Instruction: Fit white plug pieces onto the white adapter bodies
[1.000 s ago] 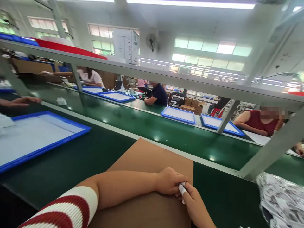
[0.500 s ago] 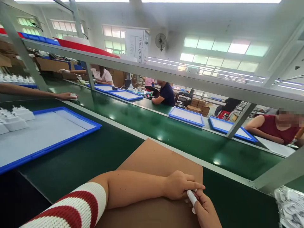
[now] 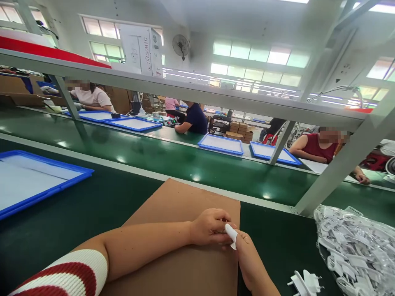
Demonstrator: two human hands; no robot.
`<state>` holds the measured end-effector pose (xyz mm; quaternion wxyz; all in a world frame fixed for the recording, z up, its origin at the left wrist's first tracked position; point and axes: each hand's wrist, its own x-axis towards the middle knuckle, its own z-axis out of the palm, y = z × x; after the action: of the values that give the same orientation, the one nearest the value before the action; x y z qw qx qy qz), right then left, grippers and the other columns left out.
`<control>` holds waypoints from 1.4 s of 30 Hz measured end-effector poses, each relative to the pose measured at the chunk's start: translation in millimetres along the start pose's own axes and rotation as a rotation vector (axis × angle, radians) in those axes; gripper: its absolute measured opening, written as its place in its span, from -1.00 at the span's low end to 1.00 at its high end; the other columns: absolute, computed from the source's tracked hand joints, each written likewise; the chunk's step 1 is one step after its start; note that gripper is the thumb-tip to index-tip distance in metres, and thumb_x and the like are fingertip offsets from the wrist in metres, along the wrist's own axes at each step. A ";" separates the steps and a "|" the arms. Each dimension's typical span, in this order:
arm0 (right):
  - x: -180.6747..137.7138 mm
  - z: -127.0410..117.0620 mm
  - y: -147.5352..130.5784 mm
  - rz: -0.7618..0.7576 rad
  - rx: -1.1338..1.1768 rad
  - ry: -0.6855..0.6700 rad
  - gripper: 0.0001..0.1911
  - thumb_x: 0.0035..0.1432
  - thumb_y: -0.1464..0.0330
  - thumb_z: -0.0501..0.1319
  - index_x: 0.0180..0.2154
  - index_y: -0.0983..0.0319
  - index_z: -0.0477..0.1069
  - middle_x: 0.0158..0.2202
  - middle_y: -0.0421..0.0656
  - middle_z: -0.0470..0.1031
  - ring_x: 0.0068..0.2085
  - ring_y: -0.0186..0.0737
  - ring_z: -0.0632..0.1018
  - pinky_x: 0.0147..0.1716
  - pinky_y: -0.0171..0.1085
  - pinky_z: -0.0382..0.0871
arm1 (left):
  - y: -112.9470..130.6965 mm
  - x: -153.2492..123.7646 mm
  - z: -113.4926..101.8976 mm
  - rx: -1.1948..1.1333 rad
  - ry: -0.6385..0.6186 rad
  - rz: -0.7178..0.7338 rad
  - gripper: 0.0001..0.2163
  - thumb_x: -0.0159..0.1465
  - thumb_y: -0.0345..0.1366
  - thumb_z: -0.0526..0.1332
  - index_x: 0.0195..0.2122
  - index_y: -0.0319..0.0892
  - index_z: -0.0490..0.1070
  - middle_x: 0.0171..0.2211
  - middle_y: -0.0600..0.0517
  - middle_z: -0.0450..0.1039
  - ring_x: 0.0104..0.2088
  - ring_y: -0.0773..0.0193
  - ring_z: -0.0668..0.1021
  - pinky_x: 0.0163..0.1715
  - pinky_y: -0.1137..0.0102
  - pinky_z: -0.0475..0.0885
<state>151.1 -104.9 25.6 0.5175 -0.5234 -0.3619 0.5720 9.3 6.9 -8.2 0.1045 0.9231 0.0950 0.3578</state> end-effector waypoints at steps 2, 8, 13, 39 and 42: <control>-0.5 -1.4 -0.7 0.005 -0.019 0.000 -0.55 -0.08 0.00 0.42 -0.38 0.27 0.61 -0.36 -0.06 0.52 -0.29 -0.15 0.45 -0.29 -0.24 0.40 | 1.4 1.2 -2.0 0.001 -0.003 0.020 -0.63 0.36 0.03 0.18 -0.14 -0.15 0.59 -0.21 -0.08 0.58 -0.30 0.25 0.60 -0.29 0.37 0.47; -0.8 -4.5 0.8 -0.009 -0.077 0.009 -0.55 -0.04 -0.02 0.34 -0.45 0.26 0.57 -0.46 -0.09 0.48 -0.32 -0.13 0.46 -0.27 -0.23 0.35 | 2.9 1.5 -1.0 0.029 0.051 0.046 -0.69 0.32 -0.06 0.16 -0.38 -0.18 0.53 -0.27 -0.09 0.57 -0.37 0.28 0.57 -0.34 0.36 0.46; -0.3 -5.1 0.2 -0.020 -0.117 -0.025 -0.54 0.01 -0.02 0.31 -0.45 0.28 0.56 -0.49 -0.11 0.43 -0.37 -0.20 0.36 -0.34 -0.27 0.25 | 3.8 1.3 -3.3 -0.003 0.070 0.041 -0.70 0.31 -0.06 0.17 -0.21 -0.16 0.56 -0.25 -0.09 0.58 -0.33 0.25 0.59 -0.29 0.36 0.50; 10.0 -8.4 -2.4 -0.147 0.269 0.243 -0.59 -0.08 0.22 0.44 -0.15 0.21 0.55 -0.07 -0.05 0.58 -0.07 0.00 0.62 -0.10 -0.11 0.48 | 3.6 4.4 -10.5 -0.318 -0.057 -0.318 -0.74 0.33 -0.14 0.19 -0.11 -0.17 0.55 -0.35 0.02 0.54 -0.42 0.34 0.51 -0.37 0.45 0.45; 11.3 -9.6 -7.9 -0.107 0.489 0.197 -0.64 -0.02 0.22 0.41 -0.17 0.23 0.52 -0.02 -0.04 0.56 -0.03 0.03 0.62 0.00 -0.06 0.47 | 2.6 4.1 -8.1 -0.357 -0.021 -0.353 -0.74 0.35 -0.18 0.17 -0.05 -0.17 0.52 -0.29 0.00 0.53 -0.40 0.36 0.51 -0.36 0.45 0.47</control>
<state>163.0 -93.6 28.7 0.6906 -0.4162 -0.1880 0.5607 7.0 6.4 0.9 0.3276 0.8627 0.1890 0.3357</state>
